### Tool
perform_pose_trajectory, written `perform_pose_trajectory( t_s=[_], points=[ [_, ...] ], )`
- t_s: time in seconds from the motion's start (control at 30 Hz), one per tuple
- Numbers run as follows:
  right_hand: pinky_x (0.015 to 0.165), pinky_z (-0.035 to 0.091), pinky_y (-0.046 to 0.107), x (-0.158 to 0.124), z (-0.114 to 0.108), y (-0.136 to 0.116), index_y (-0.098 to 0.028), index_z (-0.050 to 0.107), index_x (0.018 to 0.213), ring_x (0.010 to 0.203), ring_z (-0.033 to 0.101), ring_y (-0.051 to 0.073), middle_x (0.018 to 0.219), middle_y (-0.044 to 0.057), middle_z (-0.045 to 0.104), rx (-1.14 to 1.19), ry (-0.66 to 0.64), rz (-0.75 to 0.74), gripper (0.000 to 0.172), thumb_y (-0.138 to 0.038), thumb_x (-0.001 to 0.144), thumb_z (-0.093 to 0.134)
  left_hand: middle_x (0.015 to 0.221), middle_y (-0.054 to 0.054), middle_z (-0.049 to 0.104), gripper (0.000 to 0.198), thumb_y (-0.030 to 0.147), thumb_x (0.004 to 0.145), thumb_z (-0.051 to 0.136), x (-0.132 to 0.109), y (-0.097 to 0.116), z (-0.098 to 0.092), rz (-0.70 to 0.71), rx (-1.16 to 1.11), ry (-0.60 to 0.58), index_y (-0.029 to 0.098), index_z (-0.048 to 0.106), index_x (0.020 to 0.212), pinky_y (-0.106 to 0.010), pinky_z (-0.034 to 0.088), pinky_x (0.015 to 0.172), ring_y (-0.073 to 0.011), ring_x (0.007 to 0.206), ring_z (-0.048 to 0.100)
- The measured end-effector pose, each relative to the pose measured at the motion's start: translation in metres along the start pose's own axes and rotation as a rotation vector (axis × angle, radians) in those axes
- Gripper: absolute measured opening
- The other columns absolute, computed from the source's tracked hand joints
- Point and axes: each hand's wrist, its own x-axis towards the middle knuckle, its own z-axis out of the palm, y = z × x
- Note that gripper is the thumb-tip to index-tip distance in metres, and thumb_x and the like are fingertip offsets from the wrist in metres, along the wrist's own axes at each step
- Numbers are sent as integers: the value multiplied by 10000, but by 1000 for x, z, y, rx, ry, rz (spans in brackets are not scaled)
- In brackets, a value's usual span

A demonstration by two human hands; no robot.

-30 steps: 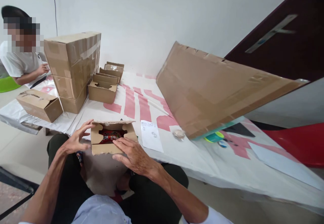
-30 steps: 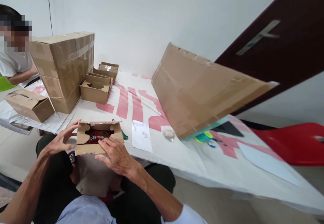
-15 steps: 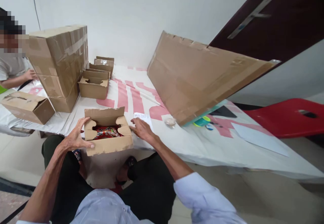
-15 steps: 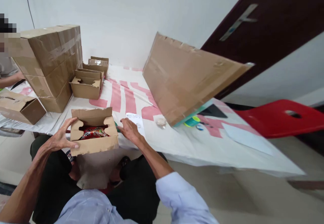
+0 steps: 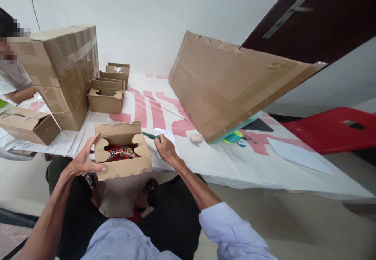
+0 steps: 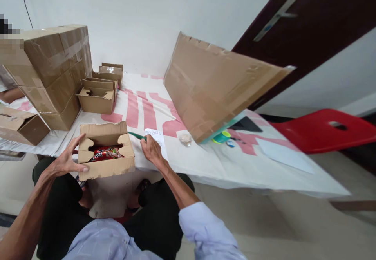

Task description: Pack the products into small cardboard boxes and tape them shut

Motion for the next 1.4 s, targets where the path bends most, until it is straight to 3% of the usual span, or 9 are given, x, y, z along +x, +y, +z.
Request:
perform_pose_trajectory(
  t_s=[0.2, 0.37, 0.47, 0.57, 0.7, 0.83, 0.97, 1.1, 1.4],
  points=[
    [836, 526, 370, -5, 7, 4, -212, 651, 1101, 951, 686, 272, 997, 97, 735, 198, 23, -61, 264, -396, 1018, 481, 1647, -136, 391, 1115, 681, 720, 906, 5, 5, -8, 36, 120, -74, 320, 428, 1660, -577, 393, 1274, -415, 1533, 423],
    [1007, 516, 449, -2, -23, -40, -217, 731, 1074, 1102, 666, 283, 1105, 135, 755, 321, 303, -486, 301, -298, 1064, 442, 1493, -114, 527, 869, 764, 863, 721, 17, 21, -13, -61, 294, -130, 336, 552, 1599, -493, 466, 1188, -365, 1349, 577],
    [1018, 494, 427, 0, -40, -75, -231, 779, 1008, 1087, 666, 259, 1012, 90, 781, 246, 44, -854, 286, -236, 1059, 498, 1357, -115, 567, 727, 756, 929, 631, 31, 37, -8, -128, 497, -150, 360, 617, 1539, -475, 521, 1054, -337, 1159, 641],
    [924, 475, 389, 2, -47, -96, -203, 774, 834, 905, 640, 230, 842, 72, 748, 64, -179, -984, 304, -241, 1051, 565, 1245, -117, 563, 582, 740, 938, 627, 41, 46, -3, -138, 641, -152, 341, 732, 1348, -470, 535, 962, -327, 1061, 639],
    [891, 442, 387, 0, -61, -91, -187, 740, 772, 832, 575, 226, 809, 77, 711, -67, -109, -1039, 350, -377, 1052, 652, 1177, -83, 546, 621, 758, 862, 721, 35, 39, -4, -78, 528, -139, 324, 706, 1305, -422, 550, 880, -288, 972, 638],
    [949, 412, 411, -13, -86, -73, -194, 732, 812, 919, 581, 261, 846, 89, 724, -225, 18, -968, 279, -360, 1033, 696, 1287, -83, 545, 817, 706, 734, 875, 16, 22, -7, 27, 261, -41, 287, 620, 1388, -434, 552, 1001, -320, 1163, 627],
    [936, 410, 416, -21, -99, -74, -179, 747, 838, 891, 598, 265, 808, 90, 722, -408, -126, -818, 206, -308, 999, 742, 1543, -131, 471, 864, 568, 681, 958, -1, 11, -3, 40, 47, 90, 304, 546, 1393, -444, 569, 1003, -371, 1364, 558],
    [955, 429, 407, -18, -91, -99, -168, 759, 1028, 1065, 635, 289, 1048, 134, 750, -455, -255, -797, 94, -209, 1018, 675, 1722, -166, 334, 832, 547, 716, 952, -6, 10, 4, 63, -210, 161, 325, 433, 1327, -458, 557, 1014, -386, 1468, 506],
    [975, 497, 391, -4, -50, -121, -155, 700, 1275, 1186, 663, 321, 1279, 170, 713, -456, -628, -696, 406, -348, 940, 826, 1654, -216, 462, 892, 581, 660, 990, -25, -17, -1, 0, -232, 207, 306, 405, 1275, -568, 491, 1116, -376, 1356, 567]
  ],
)
